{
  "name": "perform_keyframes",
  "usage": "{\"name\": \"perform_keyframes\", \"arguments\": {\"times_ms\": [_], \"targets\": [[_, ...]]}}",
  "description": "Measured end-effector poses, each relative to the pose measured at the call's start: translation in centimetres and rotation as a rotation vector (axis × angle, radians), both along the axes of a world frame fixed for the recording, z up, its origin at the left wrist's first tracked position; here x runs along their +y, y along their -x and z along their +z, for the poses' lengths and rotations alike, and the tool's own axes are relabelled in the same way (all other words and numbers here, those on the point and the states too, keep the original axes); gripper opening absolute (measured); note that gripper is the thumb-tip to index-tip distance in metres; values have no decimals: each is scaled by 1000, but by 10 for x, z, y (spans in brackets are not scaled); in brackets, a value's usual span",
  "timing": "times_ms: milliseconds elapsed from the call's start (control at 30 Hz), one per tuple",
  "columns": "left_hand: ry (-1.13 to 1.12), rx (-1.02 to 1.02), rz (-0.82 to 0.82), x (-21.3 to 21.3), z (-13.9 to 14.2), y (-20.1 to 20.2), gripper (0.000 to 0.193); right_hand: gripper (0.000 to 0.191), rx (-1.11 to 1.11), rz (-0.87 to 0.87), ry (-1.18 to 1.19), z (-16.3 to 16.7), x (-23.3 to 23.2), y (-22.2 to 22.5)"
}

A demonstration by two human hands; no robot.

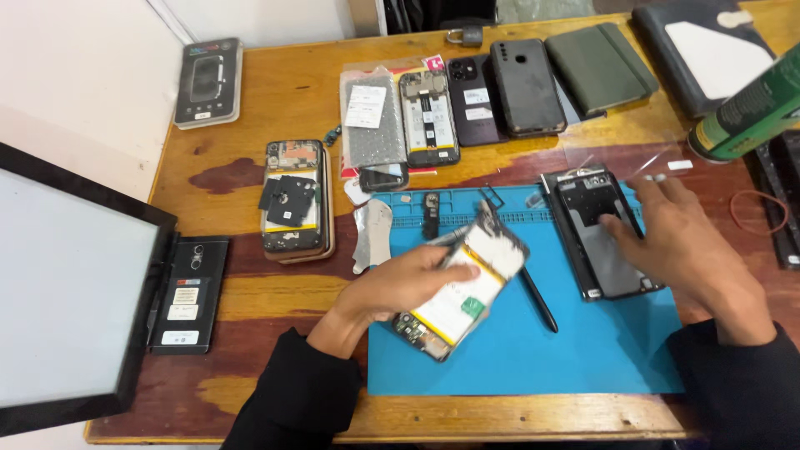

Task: The person disassembles a smartphone, removes the battery, and uses a screwdriver to remove screws from the motherboard. They then place the battery into another phone chassis and continue to remove screws from the motherboard.

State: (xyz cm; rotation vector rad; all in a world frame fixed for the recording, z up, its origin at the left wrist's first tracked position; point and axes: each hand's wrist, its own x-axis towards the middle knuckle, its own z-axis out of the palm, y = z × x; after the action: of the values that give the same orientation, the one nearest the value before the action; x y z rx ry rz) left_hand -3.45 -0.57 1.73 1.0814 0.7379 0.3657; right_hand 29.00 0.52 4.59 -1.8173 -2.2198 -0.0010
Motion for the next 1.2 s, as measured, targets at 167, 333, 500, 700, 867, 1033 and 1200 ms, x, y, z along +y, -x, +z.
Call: {"name": "perform_keyframes", "arguments": {"times_ms": [167, 333, 500, 700, 867, 1033, 1200], "targets": [[-629, 383, -217, 11, -14, 10, 41, 33, 109, 190, 196, 8, 59, 38], [-1116, 344, -65, 12, -27, -8, 50, 18, 162, 318, 35, 4, 176, 105], [-1142, 486, 32, -7, -21, -7, 53, 18, 339, 30, -22, -5, 239, 159], [-1121, 423, 72, -8, -19, -6, 49, 23, 330, -146, 33, -14, 258, 187], [-1065, 415, 79, -8, -23, -5, 47, 42, 202, -255, 135, -2, 266, 204], [-1095, 387, 102, -10, -23, -7, 48, 37, 349, -268, 198, 2, 270, 207], [-1056, 369, 92, -7, -23, -4, 51, 19, 585, -166, 51, -8, 273, 200]]}}
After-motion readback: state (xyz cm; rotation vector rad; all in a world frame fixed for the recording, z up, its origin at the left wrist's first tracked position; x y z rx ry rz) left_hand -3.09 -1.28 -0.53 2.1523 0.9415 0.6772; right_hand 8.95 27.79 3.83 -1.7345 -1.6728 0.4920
